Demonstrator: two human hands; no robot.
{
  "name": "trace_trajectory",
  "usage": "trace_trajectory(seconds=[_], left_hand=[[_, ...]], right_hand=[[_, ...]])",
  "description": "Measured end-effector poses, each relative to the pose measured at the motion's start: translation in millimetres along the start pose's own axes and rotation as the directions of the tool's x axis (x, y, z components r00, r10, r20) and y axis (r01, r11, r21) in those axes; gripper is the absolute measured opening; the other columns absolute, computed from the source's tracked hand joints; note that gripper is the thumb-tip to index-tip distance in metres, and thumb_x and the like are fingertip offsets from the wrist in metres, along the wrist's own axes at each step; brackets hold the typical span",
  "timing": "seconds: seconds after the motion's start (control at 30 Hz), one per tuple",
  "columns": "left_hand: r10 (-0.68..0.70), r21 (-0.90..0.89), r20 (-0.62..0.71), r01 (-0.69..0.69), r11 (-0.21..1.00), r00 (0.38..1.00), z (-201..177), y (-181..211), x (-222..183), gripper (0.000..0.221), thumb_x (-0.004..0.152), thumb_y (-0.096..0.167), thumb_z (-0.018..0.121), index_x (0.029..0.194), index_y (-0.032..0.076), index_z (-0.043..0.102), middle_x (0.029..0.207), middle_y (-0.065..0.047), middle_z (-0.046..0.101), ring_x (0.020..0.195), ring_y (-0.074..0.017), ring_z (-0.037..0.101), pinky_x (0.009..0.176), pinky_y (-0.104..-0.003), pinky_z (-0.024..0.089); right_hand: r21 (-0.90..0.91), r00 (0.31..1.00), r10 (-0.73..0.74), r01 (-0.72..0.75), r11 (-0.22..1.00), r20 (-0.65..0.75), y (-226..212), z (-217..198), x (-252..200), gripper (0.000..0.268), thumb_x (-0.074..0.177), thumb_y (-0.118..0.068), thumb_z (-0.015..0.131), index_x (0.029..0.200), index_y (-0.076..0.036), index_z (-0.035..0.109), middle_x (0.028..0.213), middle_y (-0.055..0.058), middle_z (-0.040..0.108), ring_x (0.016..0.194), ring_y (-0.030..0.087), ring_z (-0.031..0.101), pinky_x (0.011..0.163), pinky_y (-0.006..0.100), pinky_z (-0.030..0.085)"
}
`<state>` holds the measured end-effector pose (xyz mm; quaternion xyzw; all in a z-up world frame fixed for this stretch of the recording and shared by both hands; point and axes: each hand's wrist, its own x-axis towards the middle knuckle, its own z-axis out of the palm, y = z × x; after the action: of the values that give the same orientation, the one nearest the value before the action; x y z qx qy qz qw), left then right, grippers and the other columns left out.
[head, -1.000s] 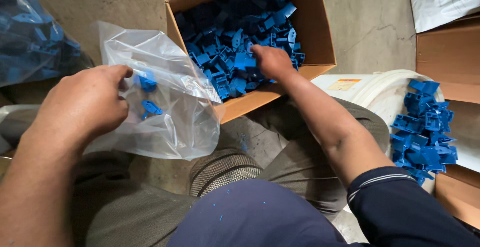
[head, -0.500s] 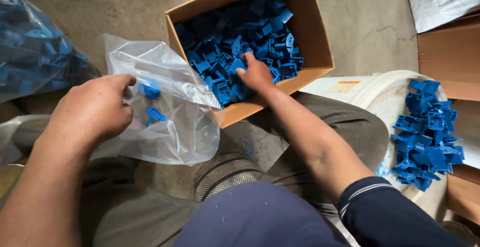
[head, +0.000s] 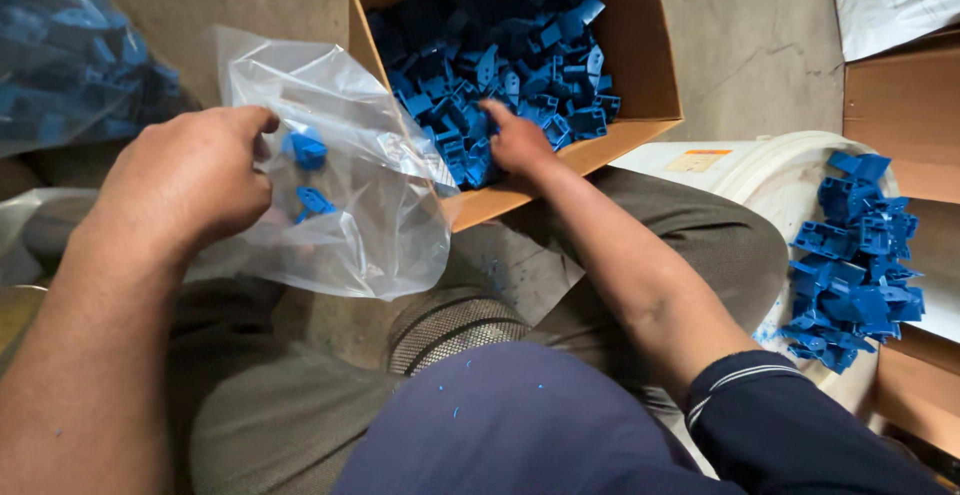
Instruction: The person picks up blue plastic components from a box and place them into a plastic bag, then ties the bag shut.
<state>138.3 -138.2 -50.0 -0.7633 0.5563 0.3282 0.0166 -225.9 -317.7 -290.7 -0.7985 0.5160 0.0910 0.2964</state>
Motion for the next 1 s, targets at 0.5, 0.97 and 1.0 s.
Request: trace_trajectory(seconds=[0.5,0.97,1.0], left_hand=[[-0.078,-0.009,0.032,0.078,0.997,0.996,-6,6,-1,0.056,0.079,0.01,0.063,0.134,0.016,0.065,0.124,-0.017,0.07,0.111,-0.0421,0.066,0.094,-0.052,0.053],[-0.021,-0.026,-0.007,0.021,0.999,1.0,-1,0,4,0.058,0.076,0.006,0.062,0.133,0.016,0.067,0.119,-0.019,0.072,0.11,-0.0394,0.068,0.095,-0.049,0.053],[-0.041,-0.011,0.014,0.041,0.999,0.999,-3,0,7,0.059,0.076,0.007,0.063,0.133,0.016,0.067,0.118,-0.019,0.072,0.109,-0.0396,0.068,0.095,-0.048,0.054]], right_hand=[[0.586,0.927,-0.233,0.368,0.722,-0.295,-116,-112,-61,0.075,0.082,-0.002,0.071,0.149,-0.02,0.043,0.139,0.016,0.06,0.103,0.031,0.066,0.088,0.049,0.053],[-0.003,0.945,-0.17,0.176,0.984,-0.279,-83,-62,-1,0.069,0.072,-0.039,0.09,0.132,-0.019,0.064,0.134,0.021,0.059,0.117,0.04,0.062,0.096,0.047,0.053],[-0.048,0.962,-0.138,0.13,0.99,-0.237,-74,-57,12,0.076,0.068,-0.042,0.092,0.135,-0.02,0.063,0.137,0.023,0.055,0.119,0.043,0.059,0.096,0.049,0.051]])
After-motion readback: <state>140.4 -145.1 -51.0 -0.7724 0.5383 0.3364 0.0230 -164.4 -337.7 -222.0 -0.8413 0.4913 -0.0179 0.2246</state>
